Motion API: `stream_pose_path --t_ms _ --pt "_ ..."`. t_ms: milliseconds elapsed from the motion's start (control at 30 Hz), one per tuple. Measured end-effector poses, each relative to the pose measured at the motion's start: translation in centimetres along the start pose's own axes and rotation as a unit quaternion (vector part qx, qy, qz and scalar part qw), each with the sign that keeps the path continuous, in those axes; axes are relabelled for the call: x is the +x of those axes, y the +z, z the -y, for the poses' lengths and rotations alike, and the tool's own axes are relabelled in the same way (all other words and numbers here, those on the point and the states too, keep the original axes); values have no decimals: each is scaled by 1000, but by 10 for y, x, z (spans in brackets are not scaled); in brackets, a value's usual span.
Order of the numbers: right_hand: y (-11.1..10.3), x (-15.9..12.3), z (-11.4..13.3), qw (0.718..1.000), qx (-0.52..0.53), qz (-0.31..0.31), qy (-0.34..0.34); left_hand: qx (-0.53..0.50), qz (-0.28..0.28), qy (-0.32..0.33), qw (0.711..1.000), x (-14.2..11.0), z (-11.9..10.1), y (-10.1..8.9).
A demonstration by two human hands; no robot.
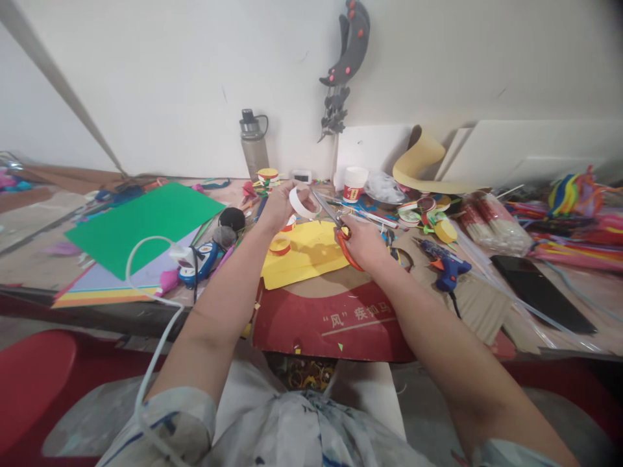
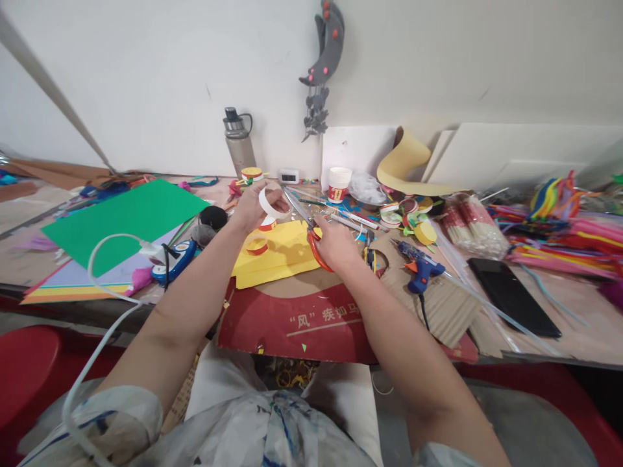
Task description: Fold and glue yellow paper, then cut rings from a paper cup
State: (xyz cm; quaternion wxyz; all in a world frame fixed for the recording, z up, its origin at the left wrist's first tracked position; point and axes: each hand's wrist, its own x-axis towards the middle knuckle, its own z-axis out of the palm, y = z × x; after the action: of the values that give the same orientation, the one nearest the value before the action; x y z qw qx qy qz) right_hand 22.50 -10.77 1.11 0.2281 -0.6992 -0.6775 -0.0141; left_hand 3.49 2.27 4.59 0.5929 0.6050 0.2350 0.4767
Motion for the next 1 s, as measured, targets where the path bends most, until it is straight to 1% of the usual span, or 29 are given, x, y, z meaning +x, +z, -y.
stream_pose_path --t_ms 167,267,367,433,500,567,633,700,767,800,867,933,1000 --pt "4 2 -5 994 106 -31 -14 -6 -14 17 1000 3 5 -2" --pt "5 2 -5 993 114 -32 -23 6 3 22 1000 3 9 0" --pt "6 1 -5 994 106 -33 -25 18 5 36 999 0 12 2" --pt "8 1 -6 990 131 -42 -16 25 12 35 999 -3 13 4" --pt "9 3 -7 980 188 -60 0 48 25 26 998 -6 13 6" --pt "9 4 -7 959 269 -85 20 76 37 19 996 -7 12 7" --pt "9 5 -4 922 371 -100 44 95 36 31 994 -7 13 9" --pt "8 6 1 876 467 -98 72 115 12 63 991 -7 14 11" --pt "6 7 6 844 519 -91 100 139 -16 99 985 -7 16 15" --pt "6 8 8 835 531 -85 114 146 -22 109 983 -8 17 17" --pt "5 9 9 824 547 -63 137 145 -13 110 983 -12 18 22" --pt "6 10 9 813 564 -42 139 142 9 104 984 -15 18 27" --pt "7 10 6 809 573 -37 127 148 26 104 983 -18 17 31"
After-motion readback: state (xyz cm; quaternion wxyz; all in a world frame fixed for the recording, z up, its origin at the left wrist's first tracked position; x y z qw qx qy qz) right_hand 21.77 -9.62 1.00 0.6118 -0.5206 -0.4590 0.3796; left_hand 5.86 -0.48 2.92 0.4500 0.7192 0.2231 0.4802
